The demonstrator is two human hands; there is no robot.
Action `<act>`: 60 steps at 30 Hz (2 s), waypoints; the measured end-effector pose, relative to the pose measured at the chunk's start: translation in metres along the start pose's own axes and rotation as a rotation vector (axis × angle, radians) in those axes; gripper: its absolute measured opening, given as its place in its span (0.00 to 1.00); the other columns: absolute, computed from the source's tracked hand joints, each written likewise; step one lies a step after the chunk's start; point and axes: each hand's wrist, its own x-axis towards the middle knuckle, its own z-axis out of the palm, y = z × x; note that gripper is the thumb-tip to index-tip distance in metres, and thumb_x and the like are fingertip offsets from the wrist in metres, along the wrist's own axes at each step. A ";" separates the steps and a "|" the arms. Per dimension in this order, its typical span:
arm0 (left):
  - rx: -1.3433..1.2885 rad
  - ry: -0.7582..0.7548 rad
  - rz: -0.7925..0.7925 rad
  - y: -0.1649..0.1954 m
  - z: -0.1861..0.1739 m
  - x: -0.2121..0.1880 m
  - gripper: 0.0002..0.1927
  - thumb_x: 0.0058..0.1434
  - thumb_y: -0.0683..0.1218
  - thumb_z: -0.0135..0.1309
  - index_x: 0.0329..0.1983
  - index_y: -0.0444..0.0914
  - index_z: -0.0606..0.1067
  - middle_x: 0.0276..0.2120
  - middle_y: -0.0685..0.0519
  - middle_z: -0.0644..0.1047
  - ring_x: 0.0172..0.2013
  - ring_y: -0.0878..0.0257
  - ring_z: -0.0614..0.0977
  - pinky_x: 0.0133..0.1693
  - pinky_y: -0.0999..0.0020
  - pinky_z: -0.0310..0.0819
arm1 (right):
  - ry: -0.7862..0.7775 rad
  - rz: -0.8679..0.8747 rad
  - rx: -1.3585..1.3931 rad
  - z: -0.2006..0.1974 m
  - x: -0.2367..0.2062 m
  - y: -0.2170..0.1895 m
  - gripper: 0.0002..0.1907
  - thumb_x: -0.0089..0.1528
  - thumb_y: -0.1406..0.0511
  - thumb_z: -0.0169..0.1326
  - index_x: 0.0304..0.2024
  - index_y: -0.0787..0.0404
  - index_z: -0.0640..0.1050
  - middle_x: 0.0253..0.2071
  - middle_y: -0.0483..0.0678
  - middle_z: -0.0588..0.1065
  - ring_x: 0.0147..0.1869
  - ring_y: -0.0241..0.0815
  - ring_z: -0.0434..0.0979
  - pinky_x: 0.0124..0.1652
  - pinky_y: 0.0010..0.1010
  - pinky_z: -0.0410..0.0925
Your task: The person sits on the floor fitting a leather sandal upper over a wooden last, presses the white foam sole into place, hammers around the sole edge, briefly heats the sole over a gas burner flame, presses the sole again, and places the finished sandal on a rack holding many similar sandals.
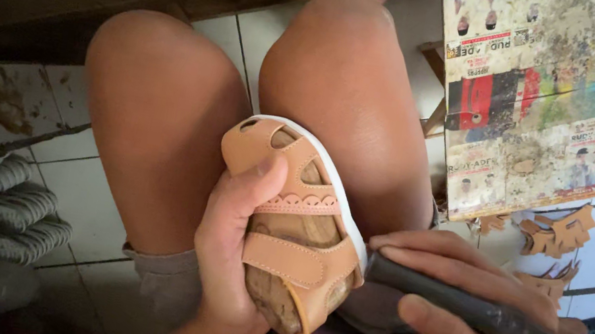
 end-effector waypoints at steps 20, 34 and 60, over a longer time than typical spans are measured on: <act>0.206 0.118 0.064 0.002 -0.013 -0.001 0.17 0.59 0.40 0.54 0.50 0.31 0.69 0.37 0.44 0.78 0.33 0.58 0.83 0.32 0.63 0.81 | -0.133 -0.322 -0.292 0.006 0.036 -0.029 0.17 0.57 0.67 0.62 0.49 0.62 0.81 0.53 0.50 0.79 0.58 0.47 0.81 0.58 0.32 0.73; 0.175 0.061 0.080 0.008 -0.015 0.000 0.18 0.59 0.39 0.57 0.51 0.28 0.68 0.38 0.42 0.77 0.34 0.60 0.81 0.33 0.66 0.78 | -0.187 -0.045 -0.089 -0.004 0.051 -0.025 0.16 0.55 0.69 0.63 0.45 0.65 0.87 0.50 0.54 0.81 0.55 0.48 0.82 0.52 0.34 0.75; 0.167 -0.056 -0.100 0.022 -0.017 0.009 0.22 0.51 0.36 0.60 0.48 0.31 0.66 0.37 0.44 0.77 0.38 0.60 0.81 0.43 0.64 0.77 | -0.257 0.032 0.172 -0.016 0.079 -0.043 0.18 0.56 0.68 0.61 0.46 0.74 0.85 0.50 0.64 0.78 0.53 0.56 0.81 0.52 0.42 0.77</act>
